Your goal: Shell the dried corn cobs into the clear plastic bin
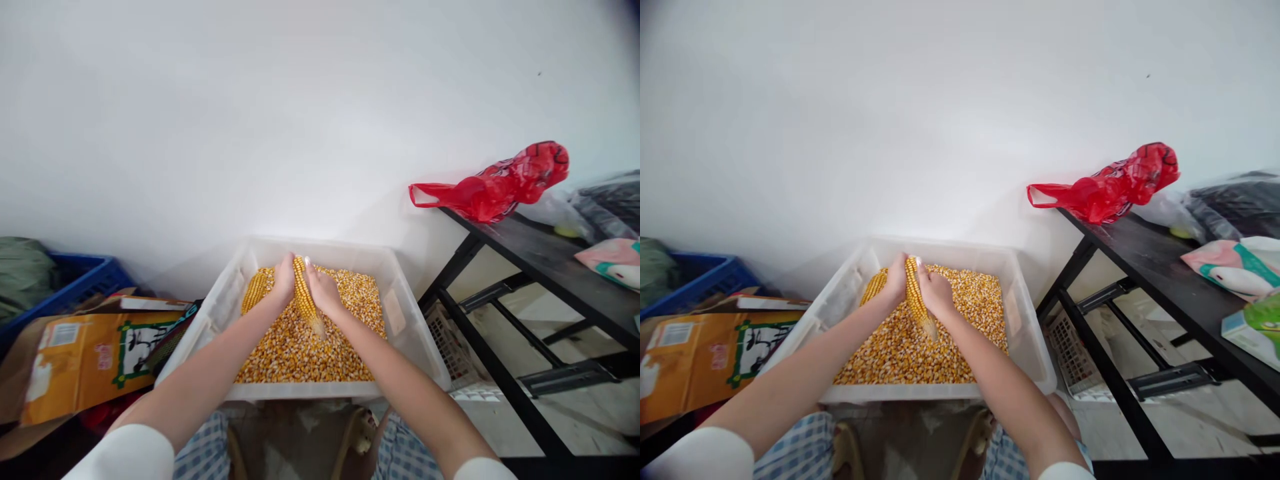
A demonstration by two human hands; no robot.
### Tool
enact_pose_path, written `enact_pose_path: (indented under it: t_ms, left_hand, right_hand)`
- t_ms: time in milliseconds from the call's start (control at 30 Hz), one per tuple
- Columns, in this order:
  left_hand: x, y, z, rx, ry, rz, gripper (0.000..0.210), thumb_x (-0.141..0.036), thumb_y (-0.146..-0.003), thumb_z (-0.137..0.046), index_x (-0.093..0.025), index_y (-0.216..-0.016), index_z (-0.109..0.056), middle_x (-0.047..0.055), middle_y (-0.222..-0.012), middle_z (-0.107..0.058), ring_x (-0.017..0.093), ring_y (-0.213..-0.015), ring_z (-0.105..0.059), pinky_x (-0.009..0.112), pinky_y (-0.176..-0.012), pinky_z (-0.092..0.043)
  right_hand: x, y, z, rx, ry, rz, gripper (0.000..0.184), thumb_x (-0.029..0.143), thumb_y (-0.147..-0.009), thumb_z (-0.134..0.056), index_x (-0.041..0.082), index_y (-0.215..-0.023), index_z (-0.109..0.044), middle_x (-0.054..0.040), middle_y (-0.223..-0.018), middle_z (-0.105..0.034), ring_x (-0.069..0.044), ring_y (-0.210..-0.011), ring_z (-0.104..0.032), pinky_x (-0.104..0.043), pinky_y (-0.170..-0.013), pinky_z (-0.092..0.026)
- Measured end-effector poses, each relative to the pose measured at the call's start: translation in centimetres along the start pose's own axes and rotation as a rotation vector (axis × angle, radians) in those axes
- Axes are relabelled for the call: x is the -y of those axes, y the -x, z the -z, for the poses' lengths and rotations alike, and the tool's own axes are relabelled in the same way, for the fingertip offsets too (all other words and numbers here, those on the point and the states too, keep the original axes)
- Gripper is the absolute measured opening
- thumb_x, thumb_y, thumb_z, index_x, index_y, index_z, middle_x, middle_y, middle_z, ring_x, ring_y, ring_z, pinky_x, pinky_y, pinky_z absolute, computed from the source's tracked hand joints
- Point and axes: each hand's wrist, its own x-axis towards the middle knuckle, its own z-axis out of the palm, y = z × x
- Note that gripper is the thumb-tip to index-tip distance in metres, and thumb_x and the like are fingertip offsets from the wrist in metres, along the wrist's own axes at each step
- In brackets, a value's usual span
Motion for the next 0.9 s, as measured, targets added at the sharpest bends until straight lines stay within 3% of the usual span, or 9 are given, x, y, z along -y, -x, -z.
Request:
enact_pose_path:
  t_ms: [100, 200, 500, 700, 900]
  left_hand:
    - [0.0, 0.8, -0.4, 0.049, -0.191, -0.192, 0.019, -0.028, -0.067, -0.049, -0.016, -0.052, -0.048, -0.003, -0.047, -0.040, 0.009, -0.046, -0.036, 0.020, -0.044, -0.029]
    - [-0.1, 1.4, -0.7, 0.060, -0.309, -0.280, 0.019, -0.024, -0.067, -0.048, -0.015, -0.050, -0.047, -0.003, -0.048, -0.040, 0.009, -0.049, -0.035, 0.020, -0.045, -0.029]
    - [1.0, 1.0, 0.1, -0.006, -0.339, -0.264, 0.019, -0.021, -0.066, -0.049, -0.016, -0.047, -0.045, -0.003, -0.048, -0.040, 0.010, -0.050, -0.035, 0.020, -0.045, -0.028]
    - [1.6, 0.6, -0.2, 0.049, -0.293, -0.157, 0.019, -0.031, -0.067, -0.045, -0.016, -0.055, -0.048, -0.003, -0.047, -0.042, 0.011, -0.045, -0.039, 0.023, -0.046, -0.031]
    - [1.8, 0.4, -0.3, 0.073, -0.378, -0.111, 0.021, -0.033, -0.065, -0.046, -0.015, -0.056, -0.051, -0.001, -0.050, -0.048, 0.014, -0.050, -0.044, 0.025, -0.050, -0.035]
  right_hand:
    - [0.2, 0.2, 0.3, -0.025, 0.006, 0.008, 0.072, 0.067, -0.077, -0.009, 0.015, -0.076, -0.058, -0.0070, -0.073, -0.060, -0.015, -0.069, -0.055, -0.022, -0.059, -0.035]
    - [0.1, 0.3, 0.2, -0.041, -0.028, 0.053, 0.074, 0.063, -0.080, -0.003, 0.015, -0.077, -0.059, -0.0082, -0.076, -0.061, -0.015, -0.073, -0.056, -0.022, -0.062, -0.035]
    - [-1.1, -0.1, -1.7, -0.107, 0.102, 0.020, 0.076, 0.056, -0.084, -0.003, 0.012, -0.069, -0.063, -0.0149, -0.069, -0.061, -0.019, -0.067, -0.057, -0.026, -0.063, -0.037]
    - [-2.4, -1.3, -1.9, -0.119, -0.077, -0.202, 0.071, 0.051, -0.086, -0.004, 0.013, -0.060, -0.059, -0.0107, -0.063, -0.060, -0.017, -0.056, -0.055, -0.024, -0.054, -0.036]
    - [-2.2, -1.4, -0.6, -0.079, -0.148, -0.015, 0.070, 0.061, -0.081, -0.006, 0.017, -0.063, -0.058, -0.0042, -0.063, -0.059, -0.013, -0.058, -0.053, -0.021, -0.055, -0.037]
